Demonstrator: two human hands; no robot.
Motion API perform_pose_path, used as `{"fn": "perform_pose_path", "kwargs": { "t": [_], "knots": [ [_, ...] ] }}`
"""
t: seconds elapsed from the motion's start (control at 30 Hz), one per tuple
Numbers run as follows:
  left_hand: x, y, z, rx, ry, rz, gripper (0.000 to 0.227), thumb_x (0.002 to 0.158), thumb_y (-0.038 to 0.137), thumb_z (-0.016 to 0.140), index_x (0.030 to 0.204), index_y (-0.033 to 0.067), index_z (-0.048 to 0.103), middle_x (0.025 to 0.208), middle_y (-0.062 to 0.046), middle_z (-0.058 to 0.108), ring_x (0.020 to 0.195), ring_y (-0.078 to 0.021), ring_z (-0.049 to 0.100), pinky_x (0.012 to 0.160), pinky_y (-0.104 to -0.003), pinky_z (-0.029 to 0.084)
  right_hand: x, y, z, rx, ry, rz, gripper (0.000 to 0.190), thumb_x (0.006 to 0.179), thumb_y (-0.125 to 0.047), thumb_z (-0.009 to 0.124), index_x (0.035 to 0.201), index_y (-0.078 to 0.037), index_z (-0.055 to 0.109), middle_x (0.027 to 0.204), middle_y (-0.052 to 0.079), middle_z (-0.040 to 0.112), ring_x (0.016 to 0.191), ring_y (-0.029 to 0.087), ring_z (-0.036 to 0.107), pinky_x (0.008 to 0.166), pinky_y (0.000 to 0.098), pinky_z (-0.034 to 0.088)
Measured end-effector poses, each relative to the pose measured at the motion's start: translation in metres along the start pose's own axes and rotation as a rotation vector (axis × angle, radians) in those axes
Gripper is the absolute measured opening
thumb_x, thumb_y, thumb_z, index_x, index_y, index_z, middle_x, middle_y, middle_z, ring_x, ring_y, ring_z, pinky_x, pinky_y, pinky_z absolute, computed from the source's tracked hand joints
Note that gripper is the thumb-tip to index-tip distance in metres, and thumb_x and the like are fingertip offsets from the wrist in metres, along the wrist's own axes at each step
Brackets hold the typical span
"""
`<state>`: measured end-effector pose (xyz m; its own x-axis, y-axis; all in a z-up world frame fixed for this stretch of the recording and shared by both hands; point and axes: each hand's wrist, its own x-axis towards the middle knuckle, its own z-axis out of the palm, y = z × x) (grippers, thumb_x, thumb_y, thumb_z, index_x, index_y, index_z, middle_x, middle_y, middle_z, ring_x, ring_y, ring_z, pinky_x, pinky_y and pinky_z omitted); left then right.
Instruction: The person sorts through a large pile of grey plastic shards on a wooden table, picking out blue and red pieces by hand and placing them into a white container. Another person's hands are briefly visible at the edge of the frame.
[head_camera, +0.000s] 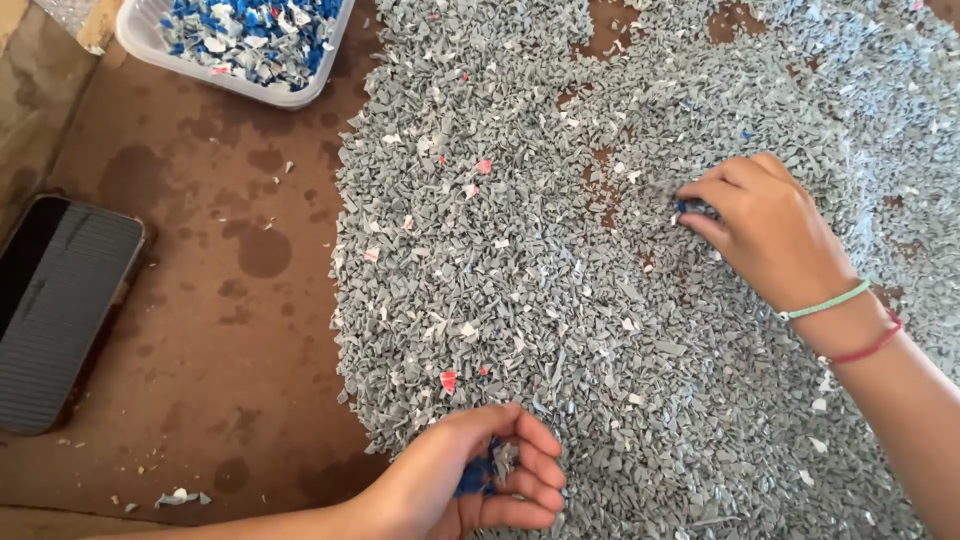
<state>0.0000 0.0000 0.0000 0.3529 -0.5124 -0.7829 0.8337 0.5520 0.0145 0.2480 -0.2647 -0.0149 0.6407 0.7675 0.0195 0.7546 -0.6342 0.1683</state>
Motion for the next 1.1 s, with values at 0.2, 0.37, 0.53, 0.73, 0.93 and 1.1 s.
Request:
{"fn": "perform_pose_path", "kwargs": {
  "t": [0.2,0.37,0.53,0.73,0.93,1.1],
  "knots": [
    [0.003,-0.002,-0.001,0.016,-0.005,0.044,0.045,0.111,0.030,0.041,0.102,-0.0065,0.066,0.091,-0.021,0.067,0.076,-0.0268,0.067,0.071,-0.035,0.063,0.003,-0.002,-0.003,0.005,0.016,-0.012,0.025,0.088,-0.026,0.075,0.109,-0.013,0.075,0.099,0.005,0.072,0.094,0.021,0.064,0.094,0.0346,0.053],
    [0.005,-0.002,-0.001,0.020,-0.005,0.050,0.044,0.112,0.030,0.041,0.101,-0.0054,0.065,0.091,-0.020,0.067,0.075,-0.0255,0.066,0.069,-0.033,0.062,-0.006,-0.010,-0.014,0.109,0.109,-0.027,0.021,0.093,-0.025,0.073,0.108,-0.011,0.076,0.101,0.007,0.075,0.095,0.021,0.067,0.090,0.0342,0.055],
    [0.023,-0.009,-0.014,-0.043,-0.038,-0.001,0.049,0.112,0.035,0.041,0.109,-0.0057,0.068,0.098,-0.022,0.070,0.083,-0.0281,0.069,0.074,-0.033,0.063,-0.019,-0.117,-0.079,0.536,-0.374,0.479,0.023,0.086,-0.017,0.070,0.104,-0.027,0.080,0.111,-0.007,0.081,0.097,0.009,0.079,0.085,0.0193,0.064],
    [0.032,-0.016,-0.025,-0.013,0.047,0.109,0.035,0.103,0.034,0.052,0.114,0.0094,0.074,0.088,0.000,0.062,0.077,-0.0064,0.055,0.074,-0.028,0.056,-0.051,-0.186,-0.091,0.391,0.272,-0.698,0.027,0.108,-0.015,0.045,0.122,0.003,0.060,0.116,0.013,0.065,0.113,0.029,0.064,0.076,0.0396,0.051],
    [0.027,-0.013,-0.020,-0.034,0.054,0.172,0.029,0.106,0.032,0.052,0.102,0.0069,0.067,0.084,-0.010,0.065,0.076,-0.0171,0.063,0.071,-0.036,0.062,-0.035,-0.159,-0.082,0.131,0.285,-0.577,0.040,0.107,-0.053,0.047,0.118,-0.017,0.061,0.102,-0.003,0.057,0.082,0.016,0.054,0.069,0.0332,0.043],
    [0.023,-0.012,-0.017,-0.007,-0.075,0.153,0.048,0.110,0.033,0.041,0.104,-0.0068,0.068,0.093,-0.023,0.072,0.079,-0.0290,0.071,0.074,-0.036,0.063,0.029,-0.060,-0.052,0.075,0.153,-0.021,0.023,0.103,-0.025,0.061,0.112,-0.009,0.073,0.104,0.008,0.075,0.104,0.025,0.065,0.093,0.0391,0.054]
  ]
}}
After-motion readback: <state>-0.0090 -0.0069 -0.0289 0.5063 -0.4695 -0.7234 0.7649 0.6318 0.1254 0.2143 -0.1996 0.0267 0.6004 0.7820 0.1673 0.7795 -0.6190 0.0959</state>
